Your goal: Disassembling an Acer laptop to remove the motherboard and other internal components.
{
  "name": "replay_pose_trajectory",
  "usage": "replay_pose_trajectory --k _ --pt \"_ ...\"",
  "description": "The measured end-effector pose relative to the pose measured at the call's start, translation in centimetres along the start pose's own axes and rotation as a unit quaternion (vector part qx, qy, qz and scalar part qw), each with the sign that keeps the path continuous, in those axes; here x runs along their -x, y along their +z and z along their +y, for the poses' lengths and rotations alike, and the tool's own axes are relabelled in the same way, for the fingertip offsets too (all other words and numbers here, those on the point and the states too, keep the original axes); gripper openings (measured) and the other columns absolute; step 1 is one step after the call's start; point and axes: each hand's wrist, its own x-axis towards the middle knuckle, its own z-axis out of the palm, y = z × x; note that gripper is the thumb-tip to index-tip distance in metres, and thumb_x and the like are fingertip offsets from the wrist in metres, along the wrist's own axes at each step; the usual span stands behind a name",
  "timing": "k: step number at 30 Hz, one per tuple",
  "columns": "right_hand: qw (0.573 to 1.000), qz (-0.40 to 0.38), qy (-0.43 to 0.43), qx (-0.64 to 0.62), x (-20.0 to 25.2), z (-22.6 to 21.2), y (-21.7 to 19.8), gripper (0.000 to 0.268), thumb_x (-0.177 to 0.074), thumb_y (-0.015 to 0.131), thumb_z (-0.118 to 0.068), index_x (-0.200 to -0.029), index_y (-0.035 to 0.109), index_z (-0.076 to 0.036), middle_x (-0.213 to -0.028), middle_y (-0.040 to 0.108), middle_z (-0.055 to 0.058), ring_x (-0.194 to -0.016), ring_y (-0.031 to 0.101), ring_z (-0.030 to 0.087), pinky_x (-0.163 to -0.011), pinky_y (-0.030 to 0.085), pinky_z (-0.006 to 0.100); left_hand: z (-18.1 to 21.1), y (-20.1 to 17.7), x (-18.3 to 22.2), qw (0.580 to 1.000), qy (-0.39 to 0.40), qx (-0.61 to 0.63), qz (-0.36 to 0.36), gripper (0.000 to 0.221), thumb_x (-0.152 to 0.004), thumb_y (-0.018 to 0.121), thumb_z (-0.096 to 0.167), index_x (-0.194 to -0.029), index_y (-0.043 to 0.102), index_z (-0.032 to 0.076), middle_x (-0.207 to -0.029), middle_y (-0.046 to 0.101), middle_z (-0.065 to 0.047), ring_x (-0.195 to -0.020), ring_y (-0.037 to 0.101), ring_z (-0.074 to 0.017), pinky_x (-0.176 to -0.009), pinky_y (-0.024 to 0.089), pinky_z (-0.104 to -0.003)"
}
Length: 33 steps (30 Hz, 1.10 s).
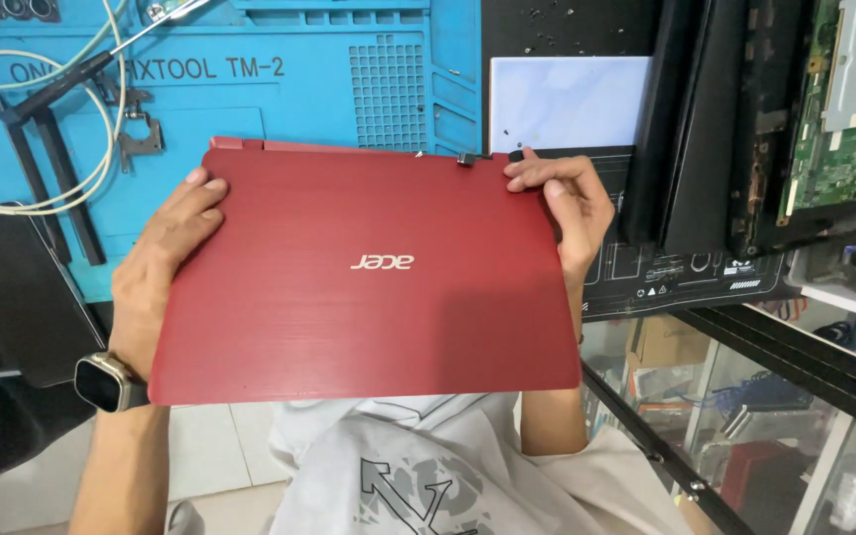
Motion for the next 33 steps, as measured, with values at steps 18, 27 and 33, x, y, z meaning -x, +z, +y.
replay_pose_trajectory --k 18,27,33 --pt "0.970 -0.044 -0.063 0.230 2.0 -0.3 0.0 0.008 -0.101 0.059 0.005 -0.104 0.067 0.004 -0.107 0.072 0.013 -0.120 0.069 0.027 -0.125 0.045 0.047 -1.1 -1.9 0.7 0.954 0.074 -0.225 -0.182 0.047 -0.094 0.055 0.001 -0.140 0.056 -0.001 -0.155 0.052 -0.017 -0.142 0.052 -0.0315 -0.118 0.046 -0.046" --pt "0.950 -0.034 -0.080 0.301 2.2 -0.3 0.5 0.010 -0.099 0.062 0.006 -0.103 0.070 0.003 -0.110 0.073 0.014 -0.116 0.071 0.026 -0.121 0.050 0.046 -0.1 -3.0 0.0 0.907 0.064 -0.318 -0.268 0.062 -0.089 0.055 0.005 -0.150 0.045 0.007 -0.162 0.043 -0.009 -0.146 0.046 -0.0266 -0.120 0.041 -0.042" --pt "0.942 -0.037 -0.096 0.320 2.3 -0.5 0.7 0.008 -0.098 0.064 0.006 -0.103 0.069 0.002 -0.108 0.073 0.014 -0.115 0.072 0.027 -0.120 0.050 0.046 0.8 -3.7 -0.6 0.816 0.145 -0.475 -0.296 0.074 -0.079 0.059 0.016 -0.152 0.045 0.015 -0.163 0.042 -0.004 -0.147 0.044 -0.0189 -0.121 0.038 -0.038"
